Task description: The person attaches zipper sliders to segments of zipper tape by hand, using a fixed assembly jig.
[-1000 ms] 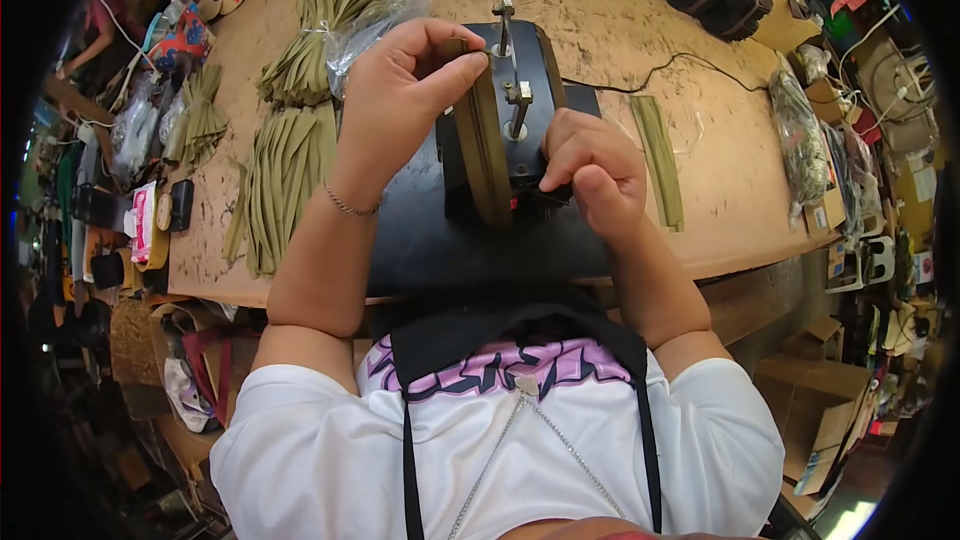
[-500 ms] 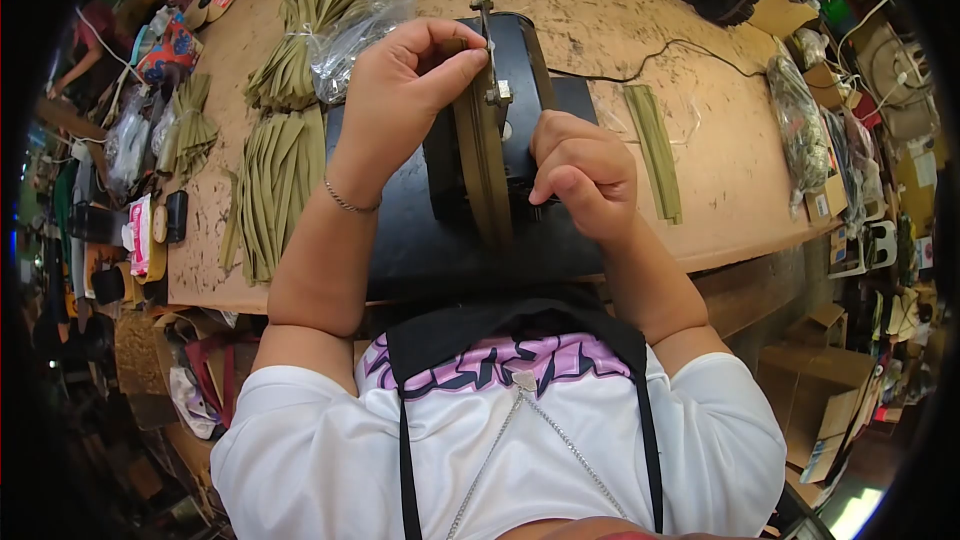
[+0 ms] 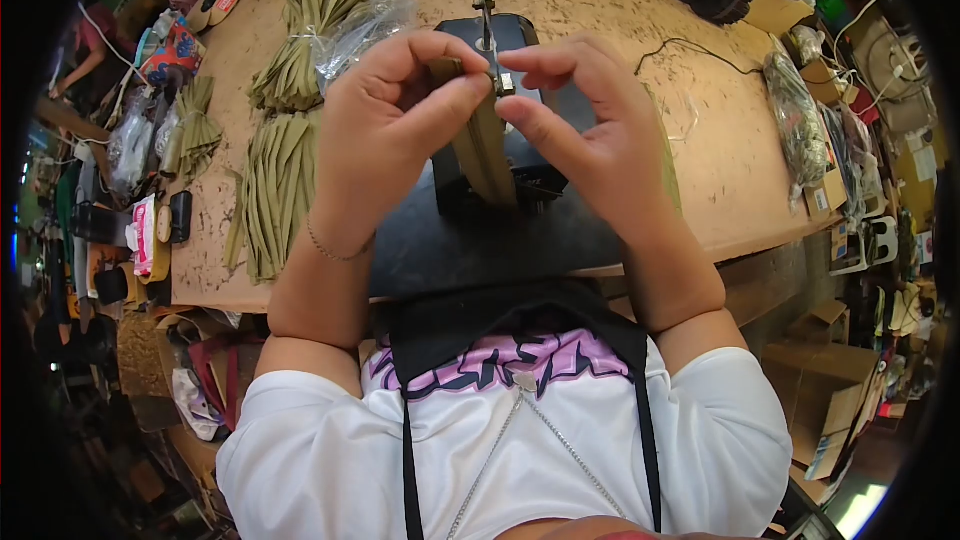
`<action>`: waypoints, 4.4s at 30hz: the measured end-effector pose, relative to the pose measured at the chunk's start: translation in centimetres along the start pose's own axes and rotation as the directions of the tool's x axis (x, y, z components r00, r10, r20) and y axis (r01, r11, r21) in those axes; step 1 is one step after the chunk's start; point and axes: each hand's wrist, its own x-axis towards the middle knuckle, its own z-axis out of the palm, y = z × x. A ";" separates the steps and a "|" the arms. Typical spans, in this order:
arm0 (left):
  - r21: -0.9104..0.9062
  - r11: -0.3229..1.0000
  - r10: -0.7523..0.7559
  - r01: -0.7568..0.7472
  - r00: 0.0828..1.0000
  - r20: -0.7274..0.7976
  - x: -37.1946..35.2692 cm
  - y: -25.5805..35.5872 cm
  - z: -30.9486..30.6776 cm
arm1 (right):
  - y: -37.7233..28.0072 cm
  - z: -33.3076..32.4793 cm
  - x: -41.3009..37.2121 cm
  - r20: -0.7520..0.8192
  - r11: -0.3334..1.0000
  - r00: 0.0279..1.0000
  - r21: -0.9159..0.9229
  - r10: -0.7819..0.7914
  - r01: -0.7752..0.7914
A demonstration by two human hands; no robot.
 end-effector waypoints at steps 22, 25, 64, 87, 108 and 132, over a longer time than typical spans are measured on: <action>0.146 0.988 -0.060 0.057 0.998 0.015 3.2 -2.6 -2.5 | 3.7 0.6 -3.2 0.261 0.937 0.959 0.349 -0.109 0.011; 0.145 0.985 -0.103 0.097 0.994 0.038 3.8 -3.0 -2.7 | 4.2 0.3 -3.8 0.221 0.936 0.961 0.343 -0.167 0.084; 0.234 0.972 -0.017 0.009 0.999 0.033 -1.2 1.1 0.5 | 1.1 0.2 -1.4 -0.070 0.964 0.984 -0.223 -0.167 0.148; 0.186 0.842 0.480 -0.507 0.860 0.171 -2.7 -0.6 1.2 | 0.0 -0.4 -2.6 -0.106 0.920 0.938 -0.257 -0.331 0.296; 0.247 0.843 0.436 -0.478 0.875 0.209 -3.3 0.6 1.1 | -1.0 -1.3 -3.1 0.052 0.990 0.997 0.134 -0.049 0.042; 0.368 0.805 0.407 -0.466 0.884 0.230 -3.4 0.7 1.3 | -2.0 -1.3 -3.3 0.069 0.991 0.996 0.124 -0.051 0.042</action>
